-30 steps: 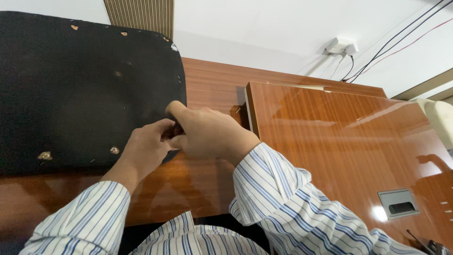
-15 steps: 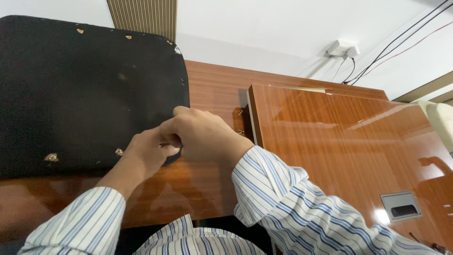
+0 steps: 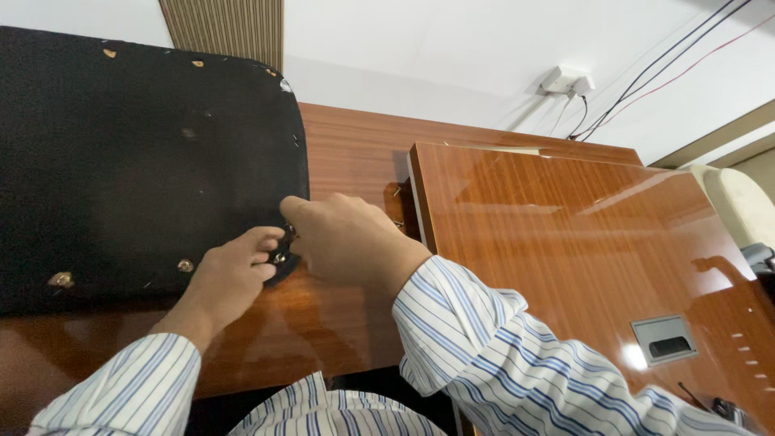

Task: The person uses a screwdriver to tighten screws into a black cushioned seat base placed on a wooden table. They rotate the seat to access different screw holes and continue fastening screws throughout the clip.

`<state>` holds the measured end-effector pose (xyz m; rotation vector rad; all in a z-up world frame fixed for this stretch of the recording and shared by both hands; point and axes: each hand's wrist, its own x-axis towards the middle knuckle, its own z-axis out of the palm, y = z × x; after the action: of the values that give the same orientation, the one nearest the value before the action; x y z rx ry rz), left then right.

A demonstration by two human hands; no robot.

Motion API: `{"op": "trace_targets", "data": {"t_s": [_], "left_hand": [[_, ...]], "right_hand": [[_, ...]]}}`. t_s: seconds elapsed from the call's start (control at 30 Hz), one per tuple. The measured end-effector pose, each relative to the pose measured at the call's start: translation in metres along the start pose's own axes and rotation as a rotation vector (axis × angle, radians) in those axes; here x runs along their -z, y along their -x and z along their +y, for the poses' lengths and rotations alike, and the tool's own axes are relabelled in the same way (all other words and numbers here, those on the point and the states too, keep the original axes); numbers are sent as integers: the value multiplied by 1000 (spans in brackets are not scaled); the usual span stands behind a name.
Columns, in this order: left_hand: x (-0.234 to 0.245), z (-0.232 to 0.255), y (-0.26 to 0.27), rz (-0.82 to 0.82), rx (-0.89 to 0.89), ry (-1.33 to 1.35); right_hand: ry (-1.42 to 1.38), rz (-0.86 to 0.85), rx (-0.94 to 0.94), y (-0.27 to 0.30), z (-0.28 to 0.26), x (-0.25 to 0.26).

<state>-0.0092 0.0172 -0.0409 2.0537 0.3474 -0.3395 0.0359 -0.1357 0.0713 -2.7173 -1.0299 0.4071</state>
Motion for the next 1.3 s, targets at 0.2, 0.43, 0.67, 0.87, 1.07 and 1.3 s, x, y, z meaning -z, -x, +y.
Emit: {"op": "trace_targets", "data": {"t_s": [0.2, 0.43, 0.67, 0.87, 1.07, 1.3], "left_hand": [[-4, -21, -9, -74, -58, -56], [-15, -11, -18, 47, -28, -398], [-24, -25, -31, 108, -188, -822], [-21, -12, -22, 70, 85, -307], [-10, -3, -24, -17, 91, -354], [-11, -18, -24, -71, 3, -341]], "right_hand": [[19, -30, 153, -9, -1, -2], [-74, 3, 53, -3, -28, 0], [-82, -176, -189, -8, -35, 22], [-76, -176, 32, -10, -24, 11], [-55, -125, 260, -16, -13, 5], [-17, -177, 249, -4, -36, 10]]}}
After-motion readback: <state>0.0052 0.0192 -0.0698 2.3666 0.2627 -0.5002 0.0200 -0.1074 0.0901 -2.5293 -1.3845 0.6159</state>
